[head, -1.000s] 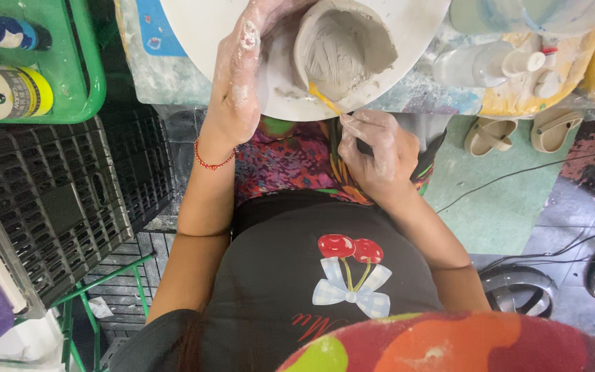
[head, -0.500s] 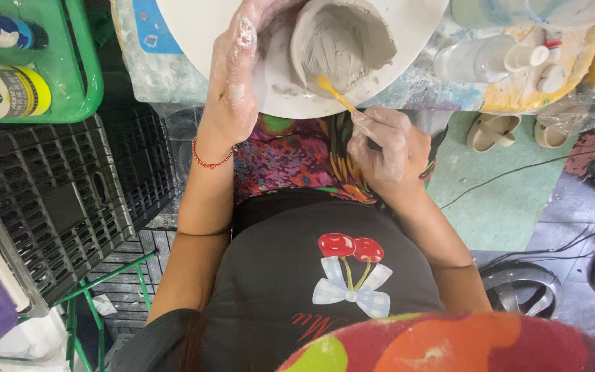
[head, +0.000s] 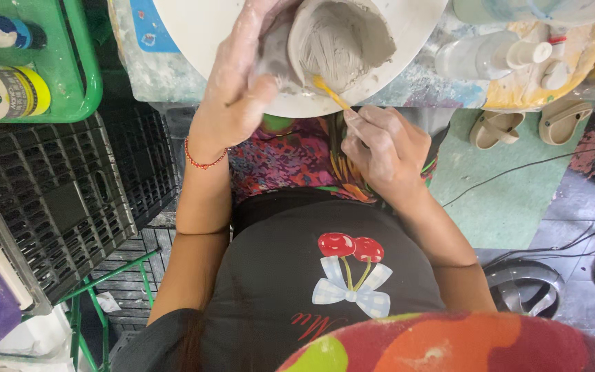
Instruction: The person shapes a clay vessel by hand and with a wooden tool, smoothing the walls and attaching a thin piece of clay to the rim.
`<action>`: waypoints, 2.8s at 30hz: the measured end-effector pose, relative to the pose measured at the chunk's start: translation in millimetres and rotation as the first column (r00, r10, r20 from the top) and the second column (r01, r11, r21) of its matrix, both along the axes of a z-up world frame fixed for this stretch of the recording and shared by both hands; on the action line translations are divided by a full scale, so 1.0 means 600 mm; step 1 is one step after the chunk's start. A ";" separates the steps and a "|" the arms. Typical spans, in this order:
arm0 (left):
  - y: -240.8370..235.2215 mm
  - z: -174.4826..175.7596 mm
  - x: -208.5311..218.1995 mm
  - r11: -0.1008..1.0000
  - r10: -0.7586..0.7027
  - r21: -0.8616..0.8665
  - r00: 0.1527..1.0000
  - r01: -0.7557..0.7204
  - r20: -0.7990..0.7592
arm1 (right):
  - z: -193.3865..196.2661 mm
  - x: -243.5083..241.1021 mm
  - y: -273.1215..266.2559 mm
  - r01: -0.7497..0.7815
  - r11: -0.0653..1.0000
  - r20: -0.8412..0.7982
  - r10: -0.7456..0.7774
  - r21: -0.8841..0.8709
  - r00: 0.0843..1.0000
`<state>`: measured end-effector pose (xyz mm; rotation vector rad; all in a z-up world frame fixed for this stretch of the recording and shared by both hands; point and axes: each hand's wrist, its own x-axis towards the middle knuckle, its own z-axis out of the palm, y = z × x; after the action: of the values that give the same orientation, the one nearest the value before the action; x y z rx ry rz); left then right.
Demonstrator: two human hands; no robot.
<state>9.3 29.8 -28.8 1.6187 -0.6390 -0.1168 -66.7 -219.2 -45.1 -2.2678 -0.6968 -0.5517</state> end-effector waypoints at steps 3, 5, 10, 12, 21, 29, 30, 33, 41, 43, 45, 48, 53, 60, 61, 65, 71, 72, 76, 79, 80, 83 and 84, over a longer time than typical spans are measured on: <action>0.002 0.003 -0.005 0.958 0.024 0.281 0.995 -0.050 0.094 | 0.000 -0.002 0.002 0.035 0.999 0.029 -0.035 0.022 0.999; -0.002 0.003 -0.010 0.928 0.038 0.362 0.988 -0.090 0.149 | 0.001 -0.002 0.006 0.051 0.998 0.030 -0.052 0.032 0.998; -0.009 0.017 -0.031 0.850 0.161 0.471 0.968 -0.236 0.194 | 0.007 -0.002 0.020 0.066 0.998 0.017 -0.067 0.020 0.998; -0.013 0.023 -0.044 0.818 0.228 0.489 0.952 -0.302 0.205 | 0.007 -0.001 0.020 0.052 0.996 0.008 -0.053 0.078 0.999; -0.030 0.038 -0.109 0.696 0.303 0.582 0.907 -0.421 0.294 | -0.013 -0.003 0.021 0.064 0.960 -0.070 -0.046 0.274 0.996; -0.028 0.035 -0.119 0.653 0.176 0.708 0.963 -0.270 0.205 | -0.019 0.004 0.031 0.005 0.959 -0.156 0.041 0.282 0.987; -0.028 0.036 -0.119 0.650 0.172 0.710 0.962 -0.272 0.212 | -0.017 0.005 0.031 -0.017 0.963 -0.161 0.062 0.268 0.985; -0.025 0.036 -0.117 0.637 0.161 0.721 0.962 -0.272 0.220 | -0.009 0.007 0.026 -0.038 0.973 -0.156 0.075 0.229 0.985; 0.012 0.027 -0.101 0.696 0.185 0.650 0.951 -0.304 0.246 | -0.003 0.004 0.031 -0.042 0.981 0.002 0.042 0.191 0.999; 0.021 0.021 -0.094 0.712 0.202 0.626 0.946 -0.319 0.252 | -0.005 0.004 0.041 -0.053 0.982 0.009 0.053 0.180 0.999; 0.028 0.014 -0.090 0.722 0.226 0.603 0.939 -0.339 0.258 | -0.006 0.005 0.054 -0.017 0.992 0.024 0.014 0.127 1.000; 0.033 0.002 -0.081 0.741 0.255 0.560 0.927 -0.370 0.275 | 0.000 0.010 0.063 -0.021 0.999 0.058 0.019 0.034 0.998; 0.033 -0.008 -0.077 0.754 0.283 0.518 0.911 -0.404 0.300 | 0.018 0.019 0.081 -0.081 0.996 0.064 0.084 -0.047 0.994; 0.035 -0.003 -0.075 0.763 0.289 0.508 0.914 -0.400 0.285 | 0.010 0.004 0.067 -0.144 0.987 0.055 0.148 -0.074 0.987; 0.033 -0.001 -0.074 0.763 0.295 0.501 0.910 -0.408 0.292 | 0.009 0.000 0.057 -0.140 0.989 0.061 0.143 -0.052 0.988; 0.020 0.018 -0.078 0.726 0.322 0.499 0.875 -0.474 0.363 | 0.018 -0.032 0.005 0.028 1.000 0.009 -0.028 -0.001 1.000; -0.001 0.051 -0.072 0.686 0.446 0.383 0.773 -0.619 0.451 | 0.022 -0.013 -0.028 0.452 0.836 -0.082 -0.450 0.310 0.889; -0.002 0.056 -0.068 0.694 0.453 0.362 0.769 -0.622 0.452 | 0.030 -0.005 -0.034 0.484 0.842 -0.157 -0.458 0.238 0.875; -0.001 0.060 -0.039 0.695 0.515 0.284 0.733 -0.660 0.444 | 0.044 0.044 -0.022 0.536 0.813 -0.320 -0.458 0.226 0.829; 0.007 0.045 0.003 0.660 0.550 0.290 0.708 -0.693 0.442 | 0.050 0.066 -0.005 0.472 0.864 -0.242 -0.428 0.172 0.871; 0.012 0.038 0.020 0.648 0.556 0.300 0.704 -0.700 0.443 | 0.053 0.071 -0.002 0.451 0.881 -0.220 -0.417 0.141 0.882; 0.025 0.019 0.051 0.581 0.437 0.343 0.638 -0.739 0.634 | 0.060 0.081 0.002 0.401 0.914 -0.195 -0.384 0.054 0.902; 0.029 0.011 0.058 0.584 0.447 0.331 0.634 -0.741 0.631 | 0.063 0.081 0.003 0.392 0.919 -0.217 -0.377 0.030 0.900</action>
<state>43.9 47.1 -21.9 2.4231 -0.3679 0.7326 -18.1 -217.2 -7.2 -2.3609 -0.1168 -0.5024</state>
